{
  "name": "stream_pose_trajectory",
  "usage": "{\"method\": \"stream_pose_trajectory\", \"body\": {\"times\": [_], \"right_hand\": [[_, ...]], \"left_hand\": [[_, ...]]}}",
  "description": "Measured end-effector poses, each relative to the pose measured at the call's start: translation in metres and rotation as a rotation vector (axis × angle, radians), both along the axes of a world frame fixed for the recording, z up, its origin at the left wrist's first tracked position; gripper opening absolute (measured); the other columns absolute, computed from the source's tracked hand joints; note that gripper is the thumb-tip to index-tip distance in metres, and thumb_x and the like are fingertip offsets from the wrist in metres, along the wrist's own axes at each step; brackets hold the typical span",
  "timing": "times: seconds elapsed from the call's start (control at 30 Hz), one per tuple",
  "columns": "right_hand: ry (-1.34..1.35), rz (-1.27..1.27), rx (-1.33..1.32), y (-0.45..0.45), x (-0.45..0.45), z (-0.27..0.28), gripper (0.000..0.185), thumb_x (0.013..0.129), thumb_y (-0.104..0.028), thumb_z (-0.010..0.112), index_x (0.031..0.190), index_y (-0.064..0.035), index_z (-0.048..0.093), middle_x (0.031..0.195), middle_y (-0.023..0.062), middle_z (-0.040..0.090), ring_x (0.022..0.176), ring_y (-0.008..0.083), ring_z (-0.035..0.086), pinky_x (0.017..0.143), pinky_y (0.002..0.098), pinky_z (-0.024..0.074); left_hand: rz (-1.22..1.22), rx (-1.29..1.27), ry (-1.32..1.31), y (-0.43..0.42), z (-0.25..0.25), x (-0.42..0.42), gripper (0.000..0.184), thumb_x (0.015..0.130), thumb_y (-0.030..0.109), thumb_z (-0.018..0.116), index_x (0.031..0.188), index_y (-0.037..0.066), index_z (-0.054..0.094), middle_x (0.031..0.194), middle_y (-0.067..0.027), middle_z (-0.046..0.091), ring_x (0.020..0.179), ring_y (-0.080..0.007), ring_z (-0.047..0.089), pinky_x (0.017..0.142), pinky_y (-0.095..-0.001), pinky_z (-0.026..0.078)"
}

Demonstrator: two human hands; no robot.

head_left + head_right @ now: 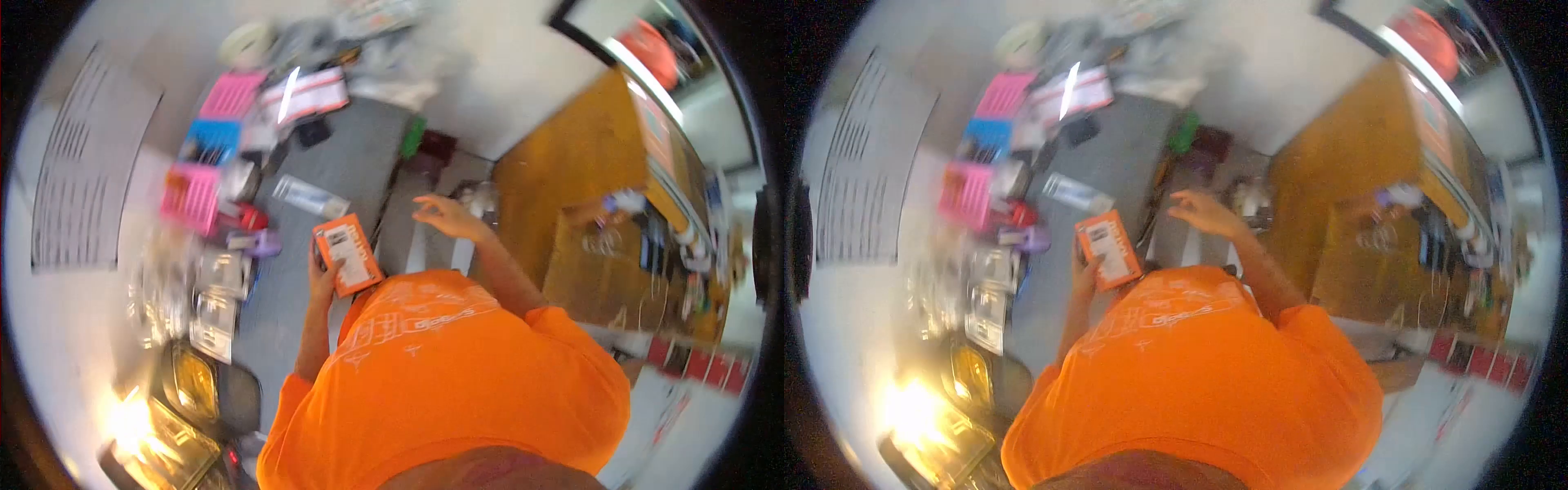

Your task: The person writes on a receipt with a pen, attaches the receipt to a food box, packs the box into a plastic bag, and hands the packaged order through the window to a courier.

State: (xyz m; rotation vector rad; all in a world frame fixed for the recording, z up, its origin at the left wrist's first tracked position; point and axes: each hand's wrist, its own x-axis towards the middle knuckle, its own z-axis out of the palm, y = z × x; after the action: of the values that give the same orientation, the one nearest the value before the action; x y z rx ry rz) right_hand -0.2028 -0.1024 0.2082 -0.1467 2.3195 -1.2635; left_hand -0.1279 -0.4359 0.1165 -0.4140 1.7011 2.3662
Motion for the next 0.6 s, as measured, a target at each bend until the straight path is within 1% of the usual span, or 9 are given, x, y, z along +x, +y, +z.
{"method": "stream_pose_trajectory", "body": {"times": [0.1, 0.2, 0.27, 0.33, 0.4, 0.47, 0.53, 0.57, 0.6], "right_hand": [[0.028, 0.207, 0.162, -0.037, -0.018, -0.045, 0.053, 0.087, -0.040, 0.063, 0.128, -0.0084, 0.054, 0.121, 0.0190, 0.059, 0.112, 0.0330, 0.056, 0.096, 0.0419, 0.0435], [0.050, 0.380, 0.251, -0.069, -0.035, -0.090, 0.047, 0.085, -0.032, 0.064, 0.125, -0.0092, 0.057, 0.122, 0.0193, 0.057, 0.115, 0.0355, 0.053, 0.097, 0.0422, 0.0432], [0.404, 0.499, 0.296, -0.090, -0.045, -0.112, 0.038, 0.084, -0.026, 0.065, 0.118, -0.0109, 0.060, 0.115, 0.0155, 0.059, 0.109, 0.0347, 0.054, 0.094, 0.0404, 0.0437], [0.459, 0.491, 0.216, -0.114, -0.062, -0.113, 0.034, 0.084, -0.022, 0.065, 0.116, -0.0106, 0.061, 0.114, 0.0149, 0.059, 0.109, 0.0346, 0.054, 0.093, 0.0409, 0.0443], [0.505, 0.472, 0.137, -0.136, -0.080, -0.111, 0.031, 0.083, -0.018, 0.065, 0.113, -0.0102, 0.062, 0.113, 0.0143, 0.059, 0.108, 0.0345, 0.055, 0.092, 0.0415, 0.0448], [0.464, 0.477, 0.183, -0.151, -0.100, -0.117, 0.028, 0.084, -0.017, 0.064, 0.111, -0.0072, 0.062, 0.119, 0.0150, 0.057, 0.112, 0.0350, 0.052, 0.098, 0.0432, 0.0412], [0.520, 0.437, 0.128, -0.169, -0.123, -0.132, 0.027, 0.083, -0.015, 0.065, 0.108, -0.0067, 0.063, 0.116, 0.0147, 0.059, 0.109, 0.0350, 0.053, 0.095, 0.0429, 0.0422], [0.573, 0.367, 0.078, -0.175, -0.130, -0.136, 0.025, 0.081, -0.013, 0.065, 0.106, -0.0061, 0.064, 0.112, 0.0144, 0.060, 0.107, 0.0350, 0.054, 0.092, 0.0427, 0.0433], [0.576, 0.405, 0.059, -0.180, -0.140, -0.137, 0.025, 0.081, -0.013, 0.065, 0.106, -0.0061, 0.064, 0.112, 0.0144, 0.060, 0.107, 0.0350, 0.054, 0.092, 0.0427, 0.0433]], "left_hand": [[0.162, -0.147, 0.035, -0.023, -0.024, 0.037, 0.094, 0.074, -0.006, 0.069, 0.149, 0.013, 0.015, 0.131, -0.0148, 0.047, 0.115, -0.0241, 0.053, 0.095, -0.0370, 0.049], [0.267, -0.025, -0.042, -0.021, -0.022, 0.055, 0.095, 0.074, -0.009, 0.067, 0.150, 0.014, 0.015, 0.133, -0.0146, 0.044, 0.117, -0.0242, 0.052, 0.095, -0.0370, 0.048], [0.408, -0.063, 0.012, -0.016, -0.030, 0.066, 0.094, 0.075, -0.010, 0.064, 0.150, 0.014, 0.014, 0.136, -0.0145, 0.042, 0.118, -0.0246, 0.051, 0.094, -0.0373, 0.049], [0.524, -0.095, -0.041, -0.009, -0.043, 0.076, 0.090, 0.075, -0.010, 0.064, 0.149, 0.012, 0.017, 0.138, -0.0147, 0.039, 0.119, -0.0253, 0.051, 0.094, -0.0361, 0.049], [0.807, -0.257, 0.067, -0.001, -0.068, 0.081, 0.084, 0.074, -0.008, 0.066, 0.145, 0.008, 0.025, 0.134, -0.0136, 0.045, 0.118, -0.0245, 0.051, 0.096, -0.0363, 0.047], [0.916, -0.128, 0.064, 0.009, -0.055, 0.082, 0.079, 0.076, -0.004, 0.067, 0.143, 0.004, 0.027, 0.140, -0.0169, 0.038, 0.123, -0.0279, 0.047, 0.098, -0.0371, 0.043], [0.794, -0.966, -0.197, 0.013, -0.047, 0.076, 0.078, 0.078, 0.006, 0.071, 0.143, 0.003, 0.028, 0.142, -0.0207, 0.034, 0.128, -0.0336, 0.040, 0.102, -0.0405, 0.037], [0.831, -1.040, -0.266, 0.021, -0.043, 0.072, 0.092, 0.074, 0.022, 0.078, 0.145, 0.005, 0.022, 0.143, -0.0234, 0.030, 0.130, -0.0379, 0.034, 0.104, -0.0467, 0.032], [0.869, -1.044, -0.286, 0.034, -0.038, 0.067, 0.092, 0.074, 0.022, 0.078, 0.145, 0.005, 0.022, 0.143, -0.0234, 0.030, 0.130, -0.0379, 0.034, 0.104, -0.0467, 0.032]]}}
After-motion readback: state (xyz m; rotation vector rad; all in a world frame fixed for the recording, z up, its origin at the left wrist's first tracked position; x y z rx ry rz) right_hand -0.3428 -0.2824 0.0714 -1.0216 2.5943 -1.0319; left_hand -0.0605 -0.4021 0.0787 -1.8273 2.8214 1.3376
